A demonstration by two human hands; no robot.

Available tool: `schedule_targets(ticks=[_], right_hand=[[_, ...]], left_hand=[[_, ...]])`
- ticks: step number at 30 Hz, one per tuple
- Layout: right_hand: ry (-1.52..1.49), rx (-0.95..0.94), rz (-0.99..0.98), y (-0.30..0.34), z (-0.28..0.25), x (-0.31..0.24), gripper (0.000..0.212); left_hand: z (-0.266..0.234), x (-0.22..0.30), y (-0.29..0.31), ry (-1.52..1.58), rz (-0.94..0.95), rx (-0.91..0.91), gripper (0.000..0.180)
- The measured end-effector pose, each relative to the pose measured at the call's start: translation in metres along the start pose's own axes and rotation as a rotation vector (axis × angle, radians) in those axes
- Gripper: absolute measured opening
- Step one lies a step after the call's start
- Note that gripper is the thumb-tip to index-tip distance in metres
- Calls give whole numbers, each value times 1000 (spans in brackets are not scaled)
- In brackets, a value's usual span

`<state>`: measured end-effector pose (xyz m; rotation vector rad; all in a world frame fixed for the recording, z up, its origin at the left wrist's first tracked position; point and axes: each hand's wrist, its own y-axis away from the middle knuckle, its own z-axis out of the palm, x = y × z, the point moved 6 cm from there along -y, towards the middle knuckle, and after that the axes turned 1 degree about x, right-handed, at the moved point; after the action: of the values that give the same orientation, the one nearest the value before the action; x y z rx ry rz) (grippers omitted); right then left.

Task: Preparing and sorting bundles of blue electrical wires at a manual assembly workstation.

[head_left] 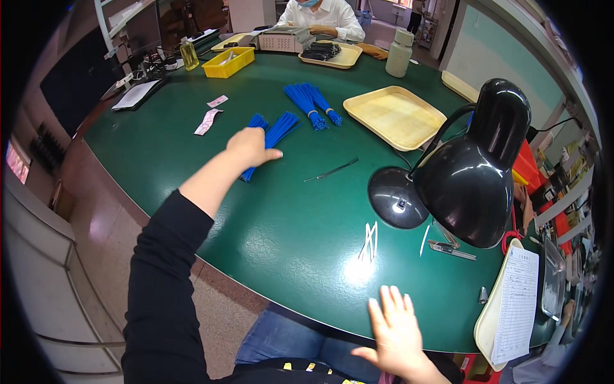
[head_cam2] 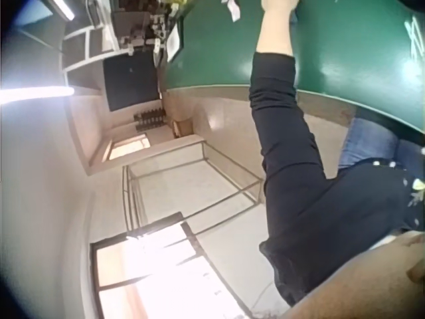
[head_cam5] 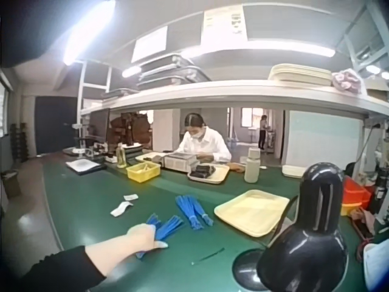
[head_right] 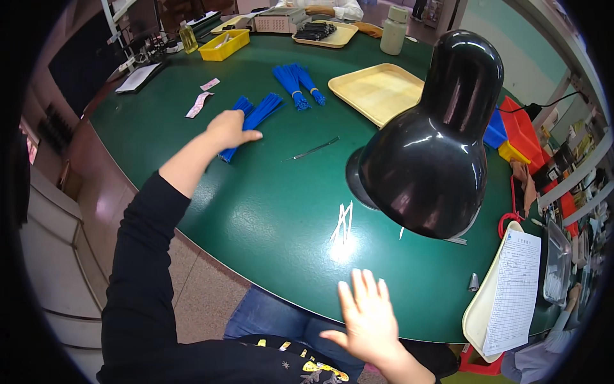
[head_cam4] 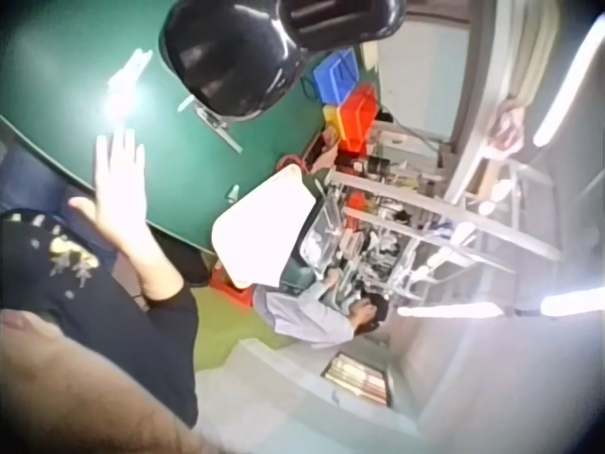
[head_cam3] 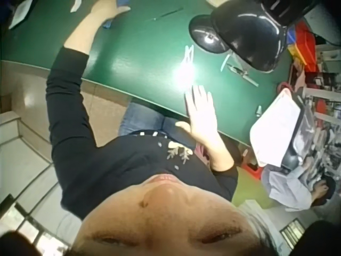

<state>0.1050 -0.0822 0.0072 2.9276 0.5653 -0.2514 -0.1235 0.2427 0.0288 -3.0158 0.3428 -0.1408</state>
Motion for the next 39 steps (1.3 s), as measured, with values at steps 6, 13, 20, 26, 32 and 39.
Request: schedule_targets(ticks=[6, 13, 20, 26, 32, 39], right_hand=[[-368, 157, -495, -50, 7, -87, 73], [-1085, 263, -320, -31, -12, -35, 12], [-1585, 265, -54, -53, -42, 29, 39], [-1541, 299, -17, -70, -45, 74, 37], [-1334, 334, 43, -65, -25, 88, 18], [-1389, 503, -24, -60, -36, 97, 27]], left_hand=[[5, -31, 8, 400, -113, -15, 35], [-50, 27, 100, 1755, 3, -199, 31], [-19, 127, 164, 1676, -18, -850, 26], [19, 207, 192, 1636, 114, -1294, 19], [15, 227, 170, 1766, 208, -1129, 18], [24, 216, 160, 1747, 207, -949, 17]])
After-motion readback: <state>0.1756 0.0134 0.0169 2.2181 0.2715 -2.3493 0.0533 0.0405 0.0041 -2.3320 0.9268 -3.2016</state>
